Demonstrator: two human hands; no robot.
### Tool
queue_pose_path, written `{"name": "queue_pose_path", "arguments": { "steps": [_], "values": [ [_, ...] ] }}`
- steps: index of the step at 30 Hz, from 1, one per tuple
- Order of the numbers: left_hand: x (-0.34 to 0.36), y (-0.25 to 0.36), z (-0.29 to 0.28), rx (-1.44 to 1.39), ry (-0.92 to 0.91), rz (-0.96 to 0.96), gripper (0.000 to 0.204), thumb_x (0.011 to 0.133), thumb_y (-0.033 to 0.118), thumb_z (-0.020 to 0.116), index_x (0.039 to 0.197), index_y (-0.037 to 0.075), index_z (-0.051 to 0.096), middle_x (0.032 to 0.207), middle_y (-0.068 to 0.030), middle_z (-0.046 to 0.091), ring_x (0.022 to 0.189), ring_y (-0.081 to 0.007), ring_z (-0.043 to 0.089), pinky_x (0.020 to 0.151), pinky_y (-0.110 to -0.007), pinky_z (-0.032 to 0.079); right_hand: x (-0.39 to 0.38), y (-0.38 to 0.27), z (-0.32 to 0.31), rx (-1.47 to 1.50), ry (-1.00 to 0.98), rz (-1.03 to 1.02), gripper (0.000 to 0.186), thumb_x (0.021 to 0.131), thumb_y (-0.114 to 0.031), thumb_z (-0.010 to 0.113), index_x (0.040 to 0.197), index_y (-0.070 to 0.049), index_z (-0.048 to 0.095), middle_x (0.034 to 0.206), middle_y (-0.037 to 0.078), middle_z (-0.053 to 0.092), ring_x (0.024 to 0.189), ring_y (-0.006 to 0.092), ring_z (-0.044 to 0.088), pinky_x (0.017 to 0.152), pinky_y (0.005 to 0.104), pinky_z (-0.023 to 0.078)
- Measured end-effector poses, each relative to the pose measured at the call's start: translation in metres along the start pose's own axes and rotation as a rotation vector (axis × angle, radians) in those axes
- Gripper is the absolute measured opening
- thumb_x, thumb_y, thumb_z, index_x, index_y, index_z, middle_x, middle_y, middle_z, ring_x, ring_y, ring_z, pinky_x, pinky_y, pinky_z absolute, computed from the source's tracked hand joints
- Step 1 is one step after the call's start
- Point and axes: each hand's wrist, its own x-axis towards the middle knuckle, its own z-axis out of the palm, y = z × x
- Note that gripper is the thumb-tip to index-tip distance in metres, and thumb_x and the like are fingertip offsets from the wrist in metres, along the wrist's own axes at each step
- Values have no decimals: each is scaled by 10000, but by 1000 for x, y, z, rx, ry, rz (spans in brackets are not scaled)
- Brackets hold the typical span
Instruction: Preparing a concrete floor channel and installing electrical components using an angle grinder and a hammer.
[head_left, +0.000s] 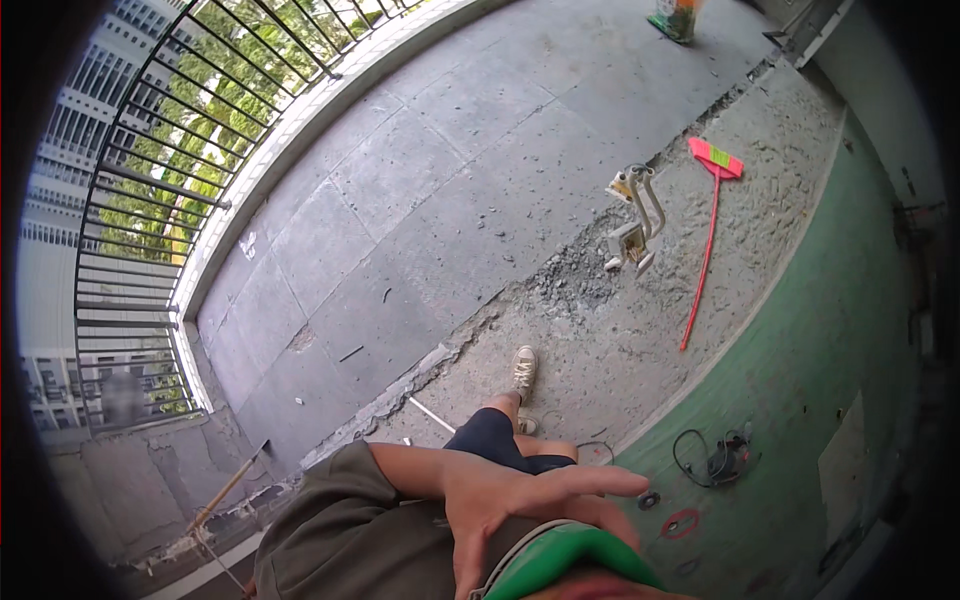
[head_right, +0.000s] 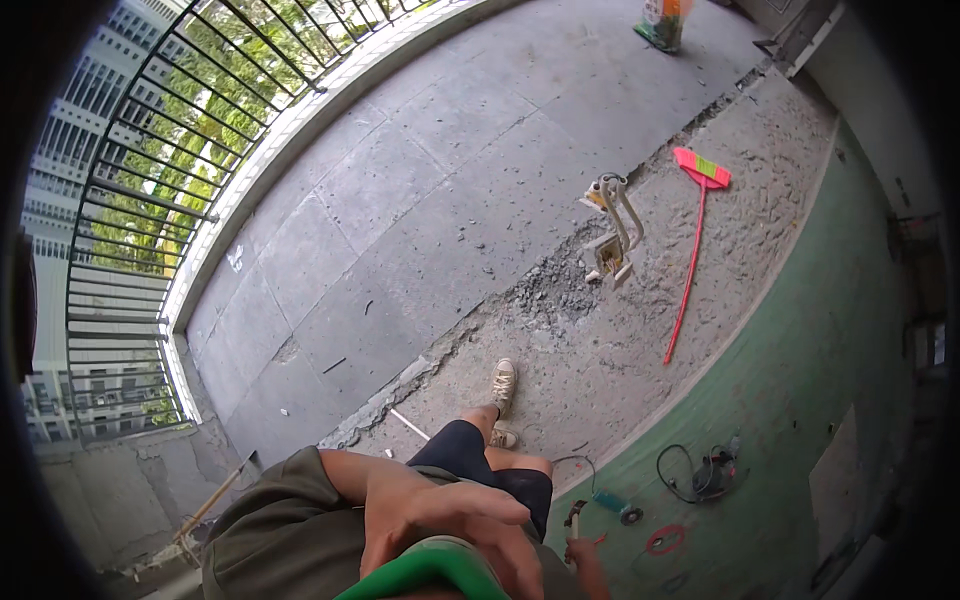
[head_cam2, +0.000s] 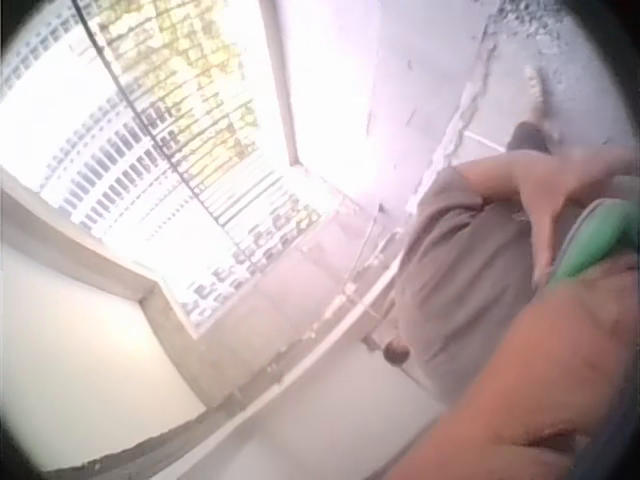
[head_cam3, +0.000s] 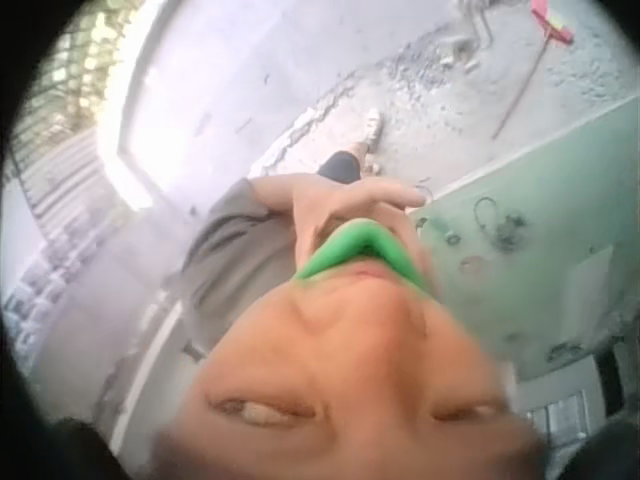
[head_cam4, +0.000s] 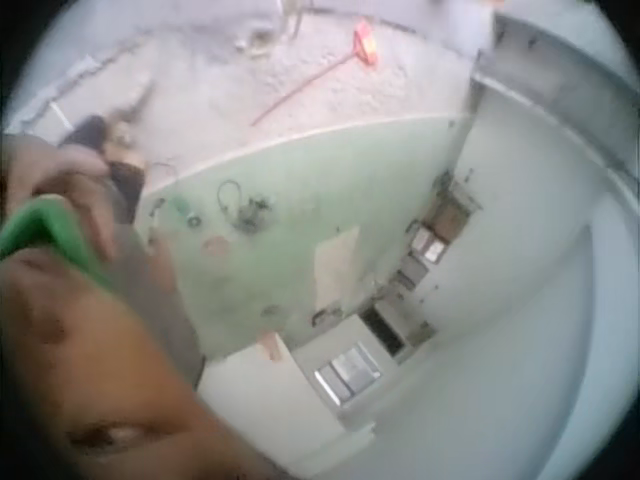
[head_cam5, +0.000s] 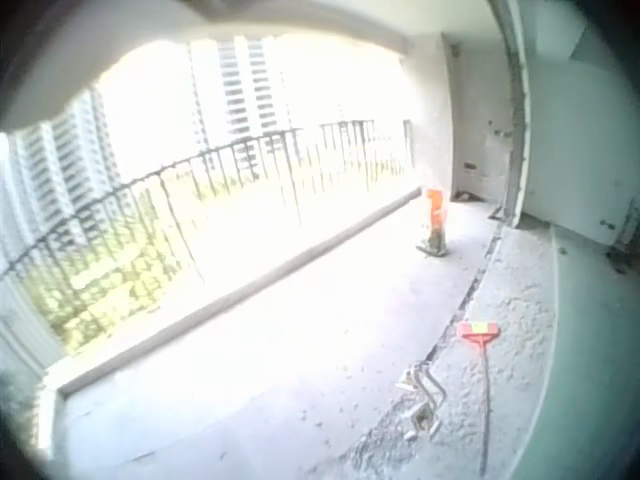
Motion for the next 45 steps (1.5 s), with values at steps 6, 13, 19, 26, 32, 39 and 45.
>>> {"name": "queue_pose_path", "arguments": {
  "steps": [6, 13, 19, 26, 32, 39, 45],
  "values": [
    [-36, -14, -104, 17, 815, -234, 749, 791, 138, 687, 1384, 76, 234, 1144, -141, 513, 986, -236, 572, 839, -351, 484, -10, -141, -105, -290, 40, -172, 217, 817, -161, 591, 887, 38, 539, 602, 99, 524, 452, 201, 521, 407, 354, 427],
    [-146, -118, -177, -337, 1940, 108, 253, 820, 82, 553, 1062, 46, 489, 854, -83, 570, 757, -209, 592, 664, -335, 518, -34, -270, -226, -696, 9, -353, 231, 814, -169, 589, 908, 38, 549, 629, 118, 553, 471, 213, 545, 435, 367, 450],
    [-142, -246, -134, -250, 2177, 449, 156, 813, 92, 540, 968, 75, 531, 760, -67, 566, 668, -190, 573, 607, -324, 500, -34, -359, -329, -906, 32, -411, 244, 811, -176, 588, 925, 38, 557, 653, 134, 579, 488, 223, 566, 458, 377, 469],
    [-102, -370, -103, -599, 2213, 720, 73, 837, 104, 534, 901, 72, 546, 759, -62, 558, 666, -183, 575, 568, -330, 504, -8, -442, -321, -1407, 216, -402, 245, 850, -189, 575, 959, 29, 545, 615, 127, 574, 501, 251, 597, 423, 396, 471],
    [-99, -463, -126, -641, 2262, 747, 159, 865, 115, 517, 1008, 46, 508, 830, -70, 557, 679, -162, 577, 585, -287, 495, -58, -462, -252, -1193, -38, -557, 256, 889, -208, 519, 1097, -59, 527, 560, 22, 470, 426, 117, 448, 366, 296, 390],
    [-157, -513, -211, -1141, 1710, 1240, 207, 861, 104, 520, 1064, 82, 491, 872, -52, 549, 799, -178, 555, 705, -324, 477, 33, -459, -126, -1630, 167, -713, 295, 894, -290, 501, 1043, -39, 542, 642, 142, 546, 483, 239, 529, 485, 365, 419],
    [-186, -550, -345, -1194, 1503, 1576, 166, 864, 102, 509, 1030, 96, 510, 870, -39, 550, 795, -166, 546, 713, -317, 465, 184, -477, -54, -1661, 170, -438, 304, 869, -292, 549, 968, -6, 574, 597, 63, 526, 483, 153, 509, 464, 316, 411]
  ]
}}
